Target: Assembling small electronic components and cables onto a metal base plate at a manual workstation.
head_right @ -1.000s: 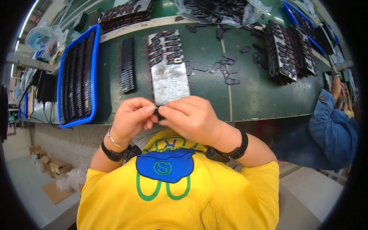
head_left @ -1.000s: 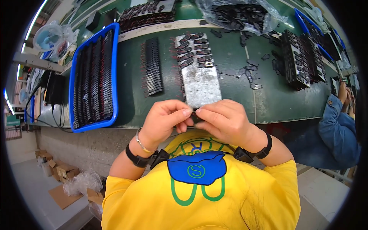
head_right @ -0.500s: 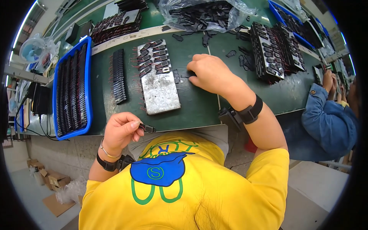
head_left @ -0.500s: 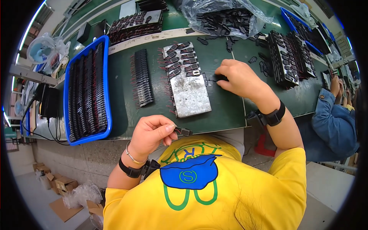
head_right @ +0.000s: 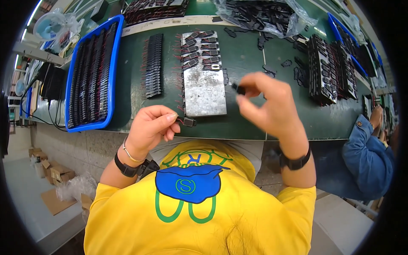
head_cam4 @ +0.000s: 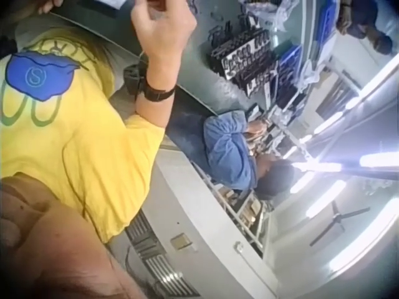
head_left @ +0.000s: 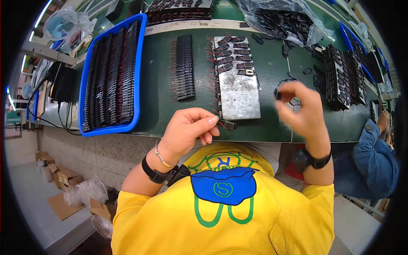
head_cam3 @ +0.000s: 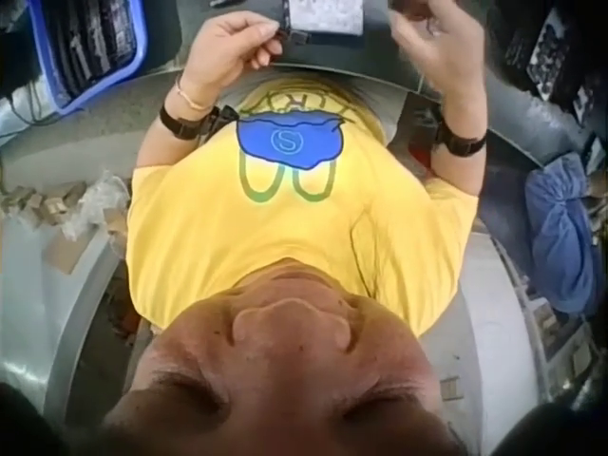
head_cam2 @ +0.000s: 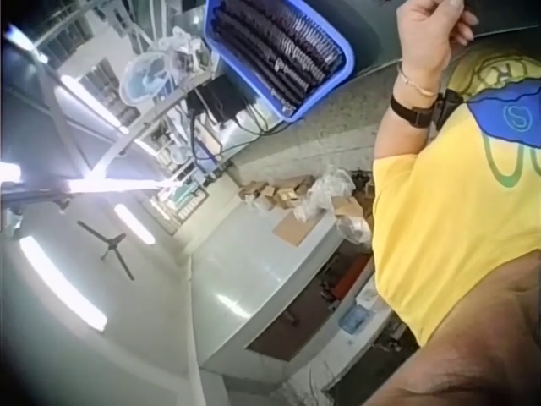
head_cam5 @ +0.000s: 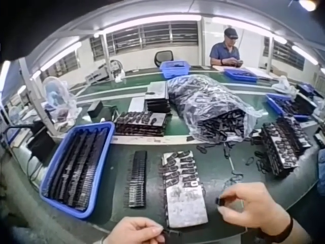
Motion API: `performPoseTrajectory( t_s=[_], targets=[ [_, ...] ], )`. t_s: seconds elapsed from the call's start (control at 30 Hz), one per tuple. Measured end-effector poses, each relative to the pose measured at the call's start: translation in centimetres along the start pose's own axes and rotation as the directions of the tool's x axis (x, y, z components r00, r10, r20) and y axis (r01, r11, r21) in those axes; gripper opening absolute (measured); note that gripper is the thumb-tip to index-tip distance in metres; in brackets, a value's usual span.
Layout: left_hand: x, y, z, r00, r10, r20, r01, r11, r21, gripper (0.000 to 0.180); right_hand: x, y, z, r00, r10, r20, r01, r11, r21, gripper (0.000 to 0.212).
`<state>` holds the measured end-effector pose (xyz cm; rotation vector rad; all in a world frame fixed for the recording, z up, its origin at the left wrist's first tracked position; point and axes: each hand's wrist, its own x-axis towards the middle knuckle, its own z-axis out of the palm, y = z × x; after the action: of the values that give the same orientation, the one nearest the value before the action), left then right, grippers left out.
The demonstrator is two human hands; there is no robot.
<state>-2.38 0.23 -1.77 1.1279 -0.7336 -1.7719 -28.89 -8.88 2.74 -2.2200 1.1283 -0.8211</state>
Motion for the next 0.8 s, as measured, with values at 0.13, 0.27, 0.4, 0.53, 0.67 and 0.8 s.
performPoseTrajectory(
  t_s=[0.13, 0.27, 0.4, 0.53, 0.67, 0.8],
  targets=[
    [0.1, 0.0, 0.5, 1.0, 0.017, 0.003, -0.017, 0.999, 0.047, 0.013, -1.7, -3.1, 2.1, 0.971, -0.24, 0.006, 0.236, 0.959, 0.154, 0.024],
    [0.1, 0.0, 1.3, 1.0, 0.016, 0.01, -0.017, 0.997, 0.072, 0.013, -2.3, -4.0, 4.1, 0.929, -0.369, -0.016, 0.369, 0.929, 0.034, 0.029],
    [0.0, -0.1, 1.5, 0.999, 0.015, 0.035, -0.017, 0.997, 0.075, 0.015, -2.6, -3.9, 4.5, 0.909, -0.417, -0.006, 0.416, 0.908, -0.05, 0.032],
    [-0.1, -0.2, 1.4, 0.999, 0.01, 0.052, -0.013, 0.999, 0.051, 0.016, -2.6, -4.1, 4.9, 0.901, -0.434, -0.026, 0.432, 0.9, -0.053, 0.033],
    [-0.1, -0.4, 1.3, 0.996, 0.019, 0.084, -0.021, 0.999, 0.026, 0.017, -2.8, -4.2, 5.1, 0.904, -0.427, -0.037, 0.425, 0.904, -0.048, 0.033],
    [-0.2, -0.4, 1.3, 0.995, 0.029, 0.092, -0.032, 0.999, 0.022, 0.017, -3.0, -4.0, 5.2, 0.91, -0.414, -0.023, 0.413, 0.91, -0.038, 0.033]
  ],
)
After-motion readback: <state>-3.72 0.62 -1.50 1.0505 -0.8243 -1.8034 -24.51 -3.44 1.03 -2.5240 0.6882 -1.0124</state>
